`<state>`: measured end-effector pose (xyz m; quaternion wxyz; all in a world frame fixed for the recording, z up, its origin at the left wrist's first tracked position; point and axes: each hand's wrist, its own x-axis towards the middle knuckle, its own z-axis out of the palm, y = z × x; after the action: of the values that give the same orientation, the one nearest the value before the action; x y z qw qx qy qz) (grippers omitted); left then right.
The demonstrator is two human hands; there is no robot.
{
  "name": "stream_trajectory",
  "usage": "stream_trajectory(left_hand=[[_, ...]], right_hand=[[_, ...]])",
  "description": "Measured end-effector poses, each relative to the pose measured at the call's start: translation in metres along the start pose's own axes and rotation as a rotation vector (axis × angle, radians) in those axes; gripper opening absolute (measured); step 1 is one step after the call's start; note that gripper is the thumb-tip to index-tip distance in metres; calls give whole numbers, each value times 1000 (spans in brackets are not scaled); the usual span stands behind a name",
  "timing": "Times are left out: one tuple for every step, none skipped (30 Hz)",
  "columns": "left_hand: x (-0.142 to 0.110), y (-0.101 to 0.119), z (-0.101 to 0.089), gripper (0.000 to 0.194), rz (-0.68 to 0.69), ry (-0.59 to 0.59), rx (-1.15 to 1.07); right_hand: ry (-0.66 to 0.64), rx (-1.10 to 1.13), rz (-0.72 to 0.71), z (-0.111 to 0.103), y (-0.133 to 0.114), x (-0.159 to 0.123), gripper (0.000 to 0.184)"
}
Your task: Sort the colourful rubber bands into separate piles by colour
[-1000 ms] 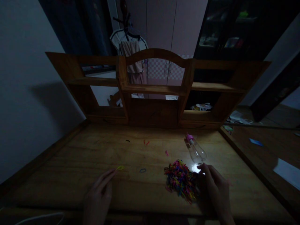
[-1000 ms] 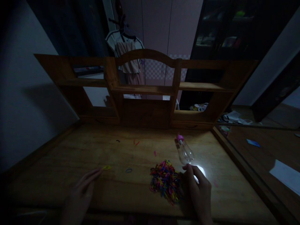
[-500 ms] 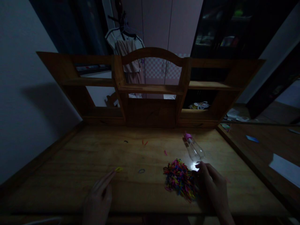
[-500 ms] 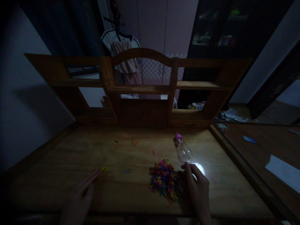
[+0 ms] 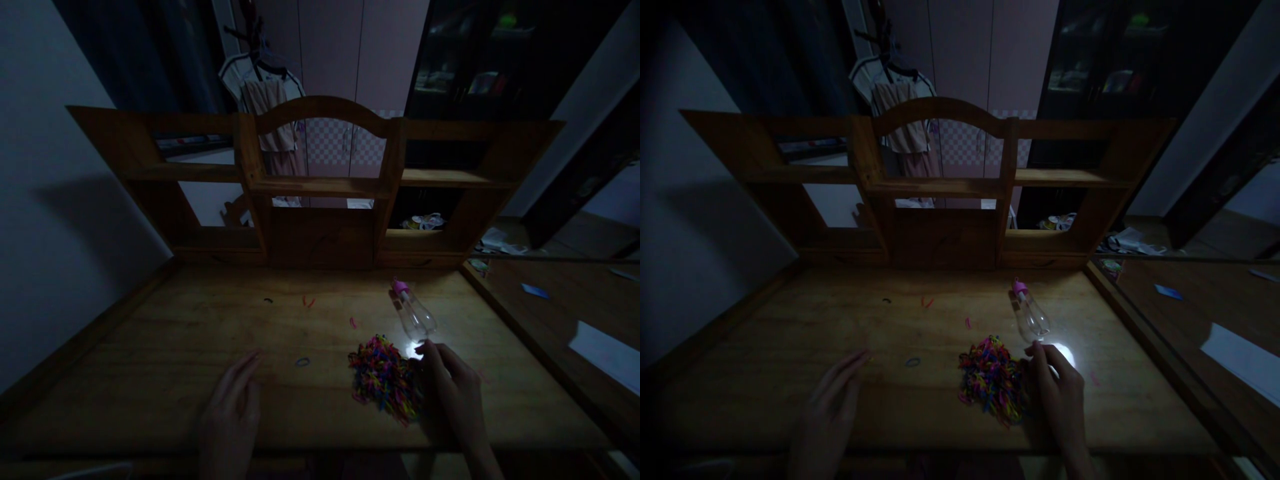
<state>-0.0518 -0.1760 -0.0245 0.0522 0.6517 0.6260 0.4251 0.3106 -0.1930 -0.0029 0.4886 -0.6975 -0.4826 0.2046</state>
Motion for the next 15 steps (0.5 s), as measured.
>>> stream_trajectory(left_hand=[[0,15,7,30,25,-24,-33],[-1,30,15,28,60,-53,-66],[-2,45,23,27,86,-111,-102],[-5,58,32,27,103,-165,-137],[-8,70,40,28,111,-220,-166],[-11,81,47,28,116,-274,-198],[-15,90,53,28,115,-322,-228],[-18,97,57,28,106,-367,-255],[-20,103,60,28,94,-408,-278],[-22,108,61,27,77,-446,-295],[-23,112,62,26,59,-476,-307],[-23,116,62,26,46,-499,-316],[-23,119,62,25,40,-520,-324],[-22,122,62,26,43,-536,-332],[-21,124,62,27,54,-548,-340]], right_hand=[[-2,-2,3,0,0,0,38],[-3,-3,7,0,0,0,38],[-5,-4,9,1,0,0,38],[-7,-5,10,1,0,0,38],[-6,-8,7,1,0,0,38],[-6,-10,3,1,0,0,38],[-5,-10,0,1,0,0,38],[-5,-7,-1,2,0,0,39],[-8,-1,-3,2,0,0,39],[-11,8,-5,2,0,0,39],[-16,16,-6,2,-1,0,39],[-20,23,-6,2,-1,0,39],[-21,26,-4,2,-1,0,39],[-23,27,-2,2,-1,0,39],[-24,29,0,1,-1,0,39]])
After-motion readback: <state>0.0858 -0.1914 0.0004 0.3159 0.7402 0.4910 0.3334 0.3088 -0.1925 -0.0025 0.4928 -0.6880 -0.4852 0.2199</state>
